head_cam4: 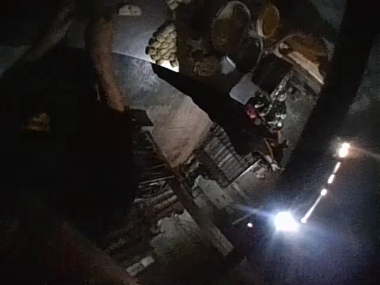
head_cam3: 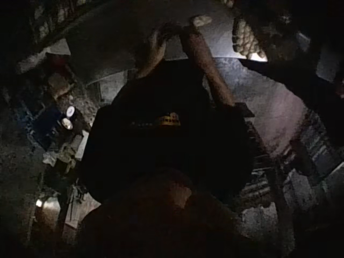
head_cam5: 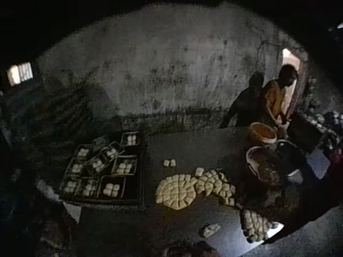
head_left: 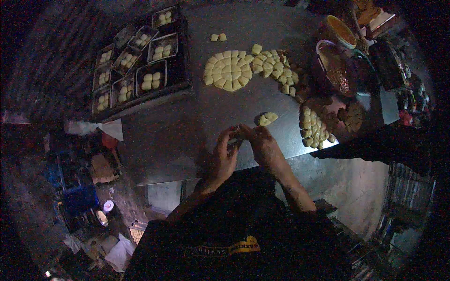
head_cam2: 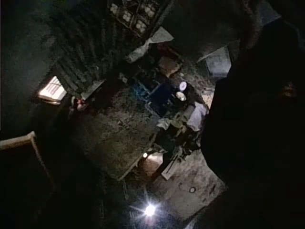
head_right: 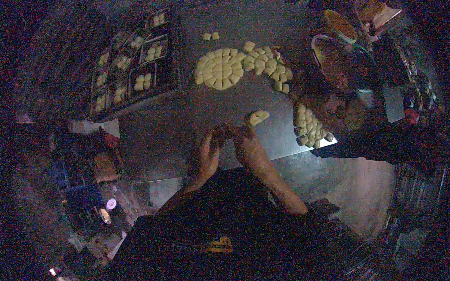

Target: The person takes small pieces of dough from a table, shapes them by hand, and places the shaped dough into metal baking trays.

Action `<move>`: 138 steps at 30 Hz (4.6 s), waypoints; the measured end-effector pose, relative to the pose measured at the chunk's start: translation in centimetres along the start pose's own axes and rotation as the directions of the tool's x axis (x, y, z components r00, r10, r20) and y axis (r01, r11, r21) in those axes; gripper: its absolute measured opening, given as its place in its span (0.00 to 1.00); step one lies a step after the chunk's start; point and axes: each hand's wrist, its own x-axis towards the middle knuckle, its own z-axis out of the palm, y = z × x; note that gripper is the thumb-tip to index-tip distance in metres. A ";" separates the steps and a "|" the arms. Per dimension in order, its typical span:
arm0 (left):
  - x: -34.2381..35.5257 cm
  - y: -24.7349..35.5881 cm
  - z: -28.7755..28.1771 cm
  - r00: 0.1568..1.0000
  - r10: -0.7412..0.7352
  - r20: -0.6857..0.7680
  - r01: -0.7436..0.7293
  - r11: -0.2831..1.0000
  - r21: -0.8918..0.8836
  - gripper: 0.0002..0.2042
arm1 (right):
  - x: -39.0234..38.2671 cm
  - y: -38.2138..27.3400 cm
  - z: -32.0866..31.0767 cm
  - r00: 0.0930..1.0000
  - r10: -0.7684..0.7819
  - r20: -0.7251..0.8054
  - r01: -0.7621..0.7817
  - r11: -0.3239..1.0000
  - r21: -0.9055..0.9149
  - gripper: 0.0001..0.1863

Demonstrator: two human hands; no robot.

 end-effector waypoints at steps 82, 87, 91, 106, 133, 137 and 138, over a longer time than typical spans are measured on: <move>5.0 -5.5 0.7 0.836 -0.004 0.549 -0.310 0.822 0.477 0.27 | 4.7 24.0 4.4 0.973 0.148 0.176 -0.168 0.980 0.105 0.24; 7.8 -5.1 6.8 0.776 -0.058 0.628 -0.383 0.748 0.542 0.24 | 1.8 26.0 5.1 0.988 0.153 0.004 -0.142 0.912 0.384 0.20; 9.1 -5.9 8.4 0.835 0.075 0.545 -0.384 0.789 0.480 0.21 | -3.5 23.2 -1.3 0.874 0.372 0.312 -0.470 0.489 0.735 0.16; 12.7 1.6 16.3 0.974 -0.179 0.138 0.211 0.938 -0.276 0.10 | -1.3 15.8 -6.8 0.777 0.556 -0.294 -0.225 0.682 0.696 0.18; 13.7 0.5 21.9 0.980 -0.191 0.057 0.192 0.832 -0.520 0.70 | 12.3 39.8 -25.9 0.924 0.369 0.099 -0.275 0.822 -0.498 0.24; 12.1 -2.1 19.6 0.978 -0.198 0.059 0.196 0.800 -0.567 0.45 | 12.8 47.7 -22.9 0.953 0.297 0.060 -0.186 0.415 0.890 0.23; 12.0 -2.9 18.9 0.969 -0.241 0.058 0.227 0.769 -0.598 0.38 | 12.8 49.0 -22.6 0.965 0.253 0.068 -0.222 0.650 0.727 0.22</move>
